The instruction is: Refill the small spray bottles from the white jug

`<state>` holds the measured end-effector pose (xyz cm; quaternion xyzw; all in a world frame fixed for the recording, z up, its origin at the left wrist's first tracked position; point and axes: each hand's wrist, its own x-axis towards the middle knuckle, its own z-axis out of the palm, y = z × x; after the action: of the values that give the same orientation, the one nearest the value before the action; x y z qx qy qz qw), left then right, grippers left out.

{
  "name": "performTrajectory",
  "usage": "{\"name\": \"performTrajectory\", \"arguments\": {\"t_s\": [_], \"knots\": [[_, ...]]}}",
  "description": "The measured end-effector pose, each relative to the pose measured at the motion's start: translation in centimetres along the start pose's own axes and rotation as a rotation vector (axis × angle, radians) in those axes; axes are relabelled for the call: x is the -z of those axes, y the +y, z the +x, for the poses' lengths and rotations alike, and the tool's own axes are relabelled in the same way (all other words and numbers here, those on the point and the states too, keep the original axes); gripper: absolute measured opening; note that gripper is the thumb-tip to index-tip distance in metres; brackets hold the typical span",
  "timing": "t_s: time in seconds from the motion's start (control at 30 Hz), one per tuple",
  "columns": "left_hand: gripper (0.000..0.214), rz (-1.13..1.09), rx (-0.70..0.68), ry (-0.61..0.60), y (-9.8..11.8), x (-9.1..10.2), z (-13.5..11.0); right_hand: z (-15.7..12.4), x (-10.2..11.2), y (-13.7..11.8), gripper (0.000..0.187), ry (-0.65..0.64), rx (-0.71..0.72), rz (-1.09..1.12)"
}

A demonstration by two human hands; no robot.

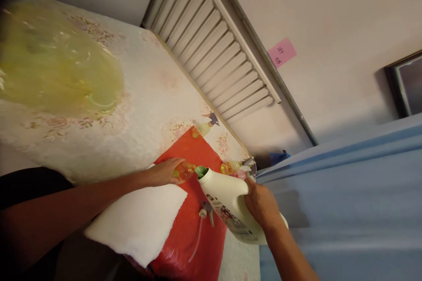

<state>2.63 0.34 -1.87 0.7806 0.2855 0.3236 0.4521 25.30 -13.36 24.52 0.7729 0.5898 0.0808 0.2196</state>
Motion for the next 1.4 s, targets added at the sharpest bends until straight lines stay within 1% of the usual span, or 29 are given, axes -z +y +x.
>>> {"name": "performTrajectory", "arguments": {"t_s": [0.13, 0.4, 0.5, 0.67, 0.83, 1.0, 1.13, 1.3, 1.4], "knots": [[0.060, -0.016, 0.004, -0.001, 0.23, 0.21, -0.07, 0.01, -0.15, 0.23, 0.035, 0.005, 0.006, -0.004], [0.057, -0.014, 0.003, -0.022, 0.11, 0.15, 0.11, 0.22, -0.33, 0.32, 0.033, 0.016, 0.019, 0.012], [0.061, -0.014, 0.013, -0.019, 0.17, 0.20, 0.01, 0.10, -0.05, 0.08, 0.033, 0.007, 0.017, 0.012], [0.067, -0.017, 0.021, -0.036, 0.30, 0.40, -0.09, 0.04, 0.28, -0.20, 0.041, -0.004, -0.005, 0.021], [0.072, -0.019, 0.029, -0.034, 0.30, 0.38, -0.05, 0.15, 0.09, -0.03, 0.039, 0.002, 0.003, 0.015], [0.068, -0.031, 0.043, -0.017, 0.59, 0.46, -0.09, 0.22, 0.04, 0.04, 0.038, -0.003, 0.007, 0.007], [0.064, -0.038, 0.016, -0.016, 0.45, 0.41, -0.06, 0.20, 0.16, 0.00, 0.039, 0.001, 0.020, 0.020], [0.072, -0.034, 0.033, -0.024, -0.29, 0.00, 0.11, 0.12, 0.28, -0.09, 0.037, -0.005, 0.016, 0.009], [0.075, -0.028, 0.048, -0.029, -0.36, -0.08, 0.14, 0.06, 0.37, -0.17, 0.035, -0.002, 0.015, 0.012]]}}
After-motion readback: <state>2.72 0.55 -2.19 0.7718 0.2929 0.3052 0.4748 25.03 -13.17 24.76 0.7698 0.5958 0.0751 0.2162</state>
